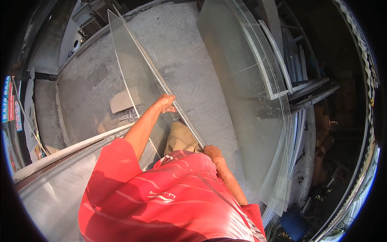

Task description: The person organizes and moves several large sheets of glass in a storage area, then uses a yellow measuring tape to measure the length of one sheet while another person watches.

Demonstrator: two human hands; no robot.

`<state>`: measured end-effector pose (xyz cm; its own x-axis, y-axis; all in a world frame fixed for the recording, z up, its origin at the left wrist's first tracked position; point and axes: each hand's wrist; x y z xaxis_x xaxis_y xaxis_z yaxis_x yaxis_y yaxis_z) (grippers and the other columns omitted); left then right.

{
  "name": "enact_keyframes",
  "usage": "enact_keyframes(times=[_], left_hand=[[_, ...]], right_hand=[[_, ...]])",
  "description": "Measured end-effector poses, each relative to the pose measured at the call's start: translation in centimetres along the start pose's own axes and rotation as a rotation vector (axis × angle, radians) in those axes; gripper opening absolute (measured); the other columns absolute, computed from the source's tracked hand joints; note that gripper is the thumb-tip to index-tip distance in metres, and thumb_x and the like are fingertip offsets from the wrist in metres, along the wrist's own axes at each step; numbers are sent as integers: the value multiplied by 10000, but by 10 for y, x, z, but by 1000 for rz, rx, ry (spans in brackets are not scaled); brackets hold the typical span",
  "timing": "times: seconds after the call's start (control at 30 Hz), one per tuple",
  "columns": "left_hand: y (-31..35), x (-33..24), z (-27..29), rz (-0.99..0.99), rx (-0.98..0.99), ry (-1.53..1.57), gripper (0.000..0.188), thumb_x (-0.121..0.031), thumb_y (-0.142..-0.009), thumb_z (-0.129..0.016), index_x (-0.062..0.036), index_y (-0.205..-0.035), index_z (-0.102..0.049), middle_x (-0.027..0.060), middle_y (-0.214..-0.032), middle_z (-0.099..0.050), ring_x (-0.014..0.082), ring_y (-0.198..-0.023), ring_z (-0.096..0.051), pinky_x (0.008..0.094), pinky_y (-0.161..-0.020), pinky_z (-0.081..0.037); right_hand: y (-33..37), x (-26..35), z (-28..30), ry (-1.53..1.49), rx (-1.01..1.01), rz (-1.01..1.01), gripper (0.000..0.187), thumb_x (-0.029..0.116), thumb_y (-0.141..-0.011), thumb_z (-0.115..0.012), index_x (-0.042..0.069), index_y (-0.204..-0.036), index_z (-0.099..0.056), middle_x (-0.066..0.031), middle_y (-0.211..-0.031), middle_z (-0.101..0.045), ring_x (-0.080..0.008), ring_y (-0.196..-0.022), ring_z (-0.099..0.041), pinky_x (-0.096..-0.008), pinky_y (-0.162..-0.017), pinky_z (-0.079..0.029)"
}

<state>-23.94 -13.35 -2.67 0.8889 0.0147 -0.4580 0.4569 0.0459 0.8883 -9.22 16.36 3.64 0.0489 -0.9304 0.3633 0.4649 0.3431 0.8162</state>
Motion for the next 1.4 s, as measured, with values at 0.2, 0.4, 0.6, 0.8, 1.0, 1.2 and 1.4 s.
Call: enact_keyframes(times=[0.2,0.4,0.6,0.8,1.0,1.2,1.4], left_hand=[[16,-41,13,149,-53,115,615,-312,-919,-506,63,-1372,-326,344,-1324,-398,424,-1051,-589,425,-855,-555],[-13,-33,23,121,220,-84,537,-255,-937,-450,87,-1338,-347,369,-1135,-539,377,-994,-630,367,-749,-601],[2,-44,20,184,151,-87,345,-204,-930,-403,67,-1124,-490,222,-991,-591,282,-838,-631,378,-716,-582],[-29,-27,39,204,168,-61,252,-221,-944,-412,14,-993,-485,170,-931,-575,267,-838,-617,346,-688,-577],[-35,-23,50,192,201,23,250,-237,-921,-474,9,-964,-479,159,-895,-568,262,-734,-619,320,-624,-581],[-19,-29,43,140,210,-4,230,-204,-893,-496,19,-951,-480,166,-896,-568,255,-739,-621,310,-621,-583],[-23,-29,41,126,256,-12,267,-208,-900,-488,39,-1001,-474,171,-917,-565,261,-772,-625,311,-636,-584]], right_hand=[[-16,-17,-20,27,-64,49,479,459,-898,-504,14,-897,-684,-214,-914,-676,-383,-885,-655,-445,-774,-525],[-1,-11,-9,46,-179,-9,428,427,-898,-511,21,-888,-643,-194,-813,-676,-355,-794,-668,-436,-707,-528],[2,-10,1,25,-197,4,325,324,-868,-541,35,-874,-688,-170,-847,-689,-339,-819,-675,-417,-714,-535],[6,-10,-6,-11,-199,-10,194,167,-820,-548,45,-820,-699,-169,-840,-692,-318,-813,-687,-412,-706,-546],[-10,-10,-15,37,-91,17,221,207,-848,-570,68,-938,-717,-136,-999,-693,-313,-942,-670,-425,-751,-550],[-12,-9,-24,65,-122,37,215,199,-816,-575,58,-896,-715,-141,-928,-699,-321,-893,-680,-425,-723,-552],[8,-11,-12,27,-160,27,220,204,-799,-579,52,-876,-718,-150,-904,-698,-331,-877,-679,-420,-725,-551]])
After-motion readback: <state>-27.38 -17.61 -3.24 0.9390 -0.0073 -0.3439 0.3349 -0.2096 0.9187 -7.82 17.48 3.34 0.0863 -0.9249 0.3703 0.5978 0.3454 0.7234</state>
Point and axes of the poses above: each hand's wrist, its own y-axis away from the middle knuckle, its own z-axis out of the back of the hand, x = y × z
